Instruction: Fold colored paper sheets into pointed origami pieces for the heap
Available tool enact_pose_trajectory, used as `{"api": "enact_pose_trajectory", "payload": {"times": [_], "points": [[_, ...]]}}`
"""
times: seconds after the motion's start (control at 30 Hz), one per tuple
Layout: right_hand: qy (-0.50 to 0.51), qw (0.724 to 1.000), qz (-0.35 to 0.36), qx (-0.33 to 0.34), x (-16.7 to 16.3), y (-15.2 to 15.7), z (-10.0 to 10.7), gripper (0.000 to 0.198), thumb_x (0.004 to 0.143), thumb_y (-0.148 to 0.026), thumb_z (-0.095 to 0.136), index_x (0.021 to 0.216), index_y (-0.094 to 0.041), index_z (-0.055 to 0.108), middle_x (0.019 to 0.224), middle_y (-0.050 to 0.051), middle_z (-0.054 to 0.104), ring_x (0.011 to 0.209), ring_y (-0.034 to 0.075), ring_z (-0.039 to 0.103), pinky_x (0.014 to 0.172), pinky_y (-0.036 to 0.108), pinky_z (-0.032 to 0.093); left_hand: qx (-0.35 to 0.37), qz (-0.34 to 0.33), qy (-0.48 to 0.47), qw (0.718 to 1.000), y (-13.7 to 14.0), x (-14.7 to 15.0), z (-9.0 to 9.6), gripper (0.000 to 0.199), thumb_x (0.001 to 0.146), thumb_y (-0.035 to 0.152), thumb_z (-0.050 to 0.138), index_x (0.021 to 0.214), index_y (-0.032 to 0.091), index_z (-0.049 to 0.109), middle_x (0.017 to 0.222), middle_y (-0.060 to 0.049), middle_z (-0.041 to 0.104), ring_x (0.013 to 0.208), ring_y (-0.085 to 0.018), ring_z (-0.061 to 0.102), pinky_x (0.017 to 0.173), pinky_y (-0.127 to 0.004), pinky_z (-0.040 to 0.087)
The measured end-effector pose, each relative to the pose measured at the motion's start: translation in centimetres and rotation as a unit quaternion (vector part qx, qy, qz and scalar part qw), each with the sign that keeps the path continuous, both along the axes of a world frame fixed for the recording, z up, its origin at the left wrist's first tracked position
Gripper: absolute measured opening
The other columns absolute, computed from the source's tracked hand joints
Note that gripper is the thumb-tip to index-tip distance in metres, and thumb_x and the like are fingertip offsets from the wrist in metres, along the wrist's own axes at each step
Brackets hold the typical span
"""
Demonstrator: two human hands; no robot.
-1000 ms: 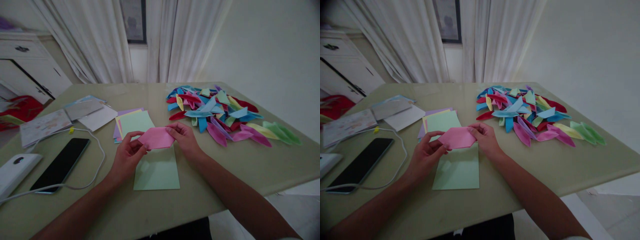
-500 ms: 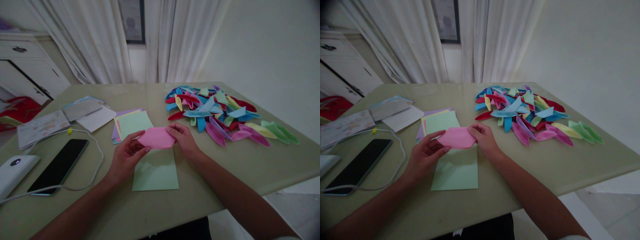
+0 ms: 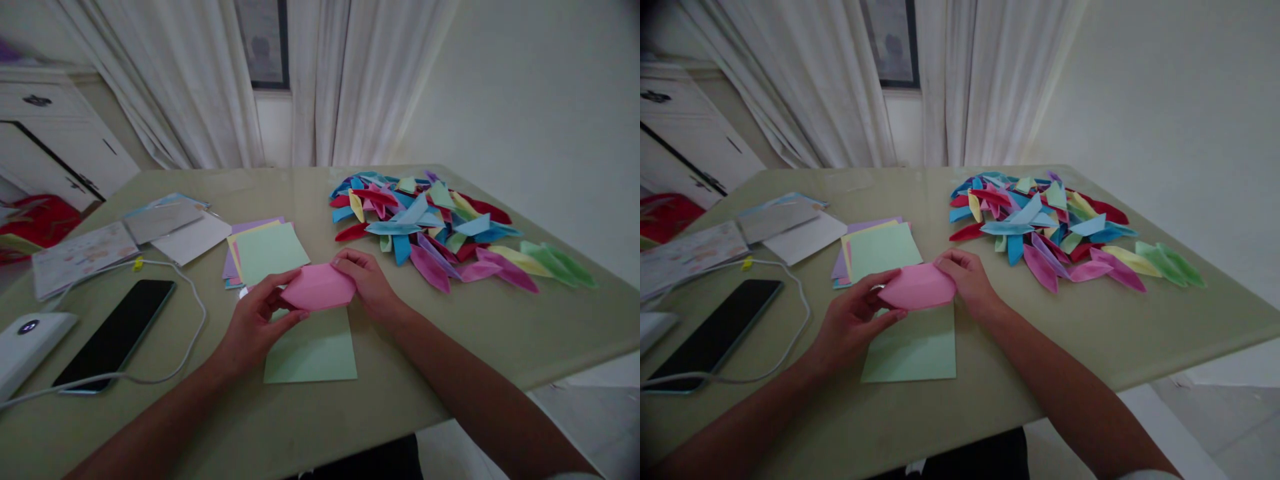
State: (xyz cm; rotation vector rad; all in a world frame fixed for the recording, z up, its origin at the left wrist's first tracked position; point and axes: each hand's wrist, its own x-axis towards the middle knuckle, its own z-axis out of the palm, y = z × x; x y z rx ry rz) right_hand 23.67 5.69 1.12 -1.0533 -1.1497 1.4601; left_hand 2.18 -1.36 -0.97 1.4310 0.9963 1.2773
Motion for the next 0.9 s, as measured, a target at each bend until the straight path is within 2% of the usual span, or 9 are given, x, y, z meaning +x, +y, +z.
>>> {"api": "enact_pose_trajectory", "payload": {"times": [0.23, 0.37, 0.53, 0.73, 0.9], "points": [[0.004, 1.000, -0.013, -0.004, 0.05, 0.07, -0.44, 0.035, 0.074, -0.049, 0.085, 0.074, -0.017, 0.071, 0.070, -0.001, 0.062, 0.064, 0.013, 0.048, 0.059, 0.026, 0.034, -0.018, -0.011, -0.028, 0.999, 0.25, -0.08, 0.28, 0.061, 0.083, 0.020, 0.084, 0.140, 0.023, 0.062, 0.131, -0.012, 0.068, 0.101, -0.018, 0.072, 0.089, -0.031, 0.062], [-0.022, 0.999, -0.018, 0.020, 0.19, 0.08, -0.52, 0.034, 0.078, -0.049, 0.083, 0.074, -0.018, 0.072, 0.070, -0.001, 0.063, 0.064, 0.013, 0.050, 0.059, 0.027, 0.036, -0.030, -0.029, -0.027, 0.999, 0.12, -0.08, 0.21, 0.061, 0.084, 0.021, 0.083, 0.141, 0.024, 0.061, 0.122, -0.010, 0.070, 0.094, -0.017, 0.072, 0.086, -0.031, 0.062], [-0.050, 0.998, -0.020, 0.031, 0.12, 0.25, -0.46, 0.032, 0.078, -0.049, 0.082, 0.083, -0.018, 0.076, 0.080, 0.002, 0.071, 0.071, 0.016, 0.058, 0.062, 0.027, 0.042, -0.050, -0.022, -0.035, 0.998, -0.02, -0.11, 0.29, 0.061, 0.081, 0.024, 0.086, 0.137, 0.023, 0.063, 0.126, -0.012, 0.070, 0.098, -0.020, 0.073, 0.086, -0.033, 0.063], [-0.025, 0.999, -0.036, -0.002, -0.11, 0.44, -0.59, 0.040, 0.072, -0.053, 0.085, 0.088, -0.019, 0.073, 0.082, 0.003, 0.073, 0.067, 0.016, 0.059, 0.057, 0.025, 0.043, -0.072, -0.038, -0.056, 0.995, -0.10, -0.01, 0.57, 0.052, 0.087, 0.024, 0.080, 0.136, 0.022, 0.061, 0.121, -0.011, 0.073, 0.098, -0.018, 0.072, 0.083, -0.028, 0.059], [-0.019, 1.000, -0.018, -0.001, -0.18, 0.10, -0.30, 0.043, 0.072, -0.056, 0.084, 0.090, -0.019, 0.070, 0.079, 0.001, 0.070, 0.063, 0.014, 0.056, 0.055, 0.024, 0.041, -0.075, -0.018, -0.062, 0.995, 0.12, 0.16, 0.62, 0.036, 0.090, 0.027, 0.075, 0.124, 0.021, 0.065, 0.125, -0.011, 0.073, 0.103, -0.020, 0.073, 0.089, -0.032, 0.059]]}}
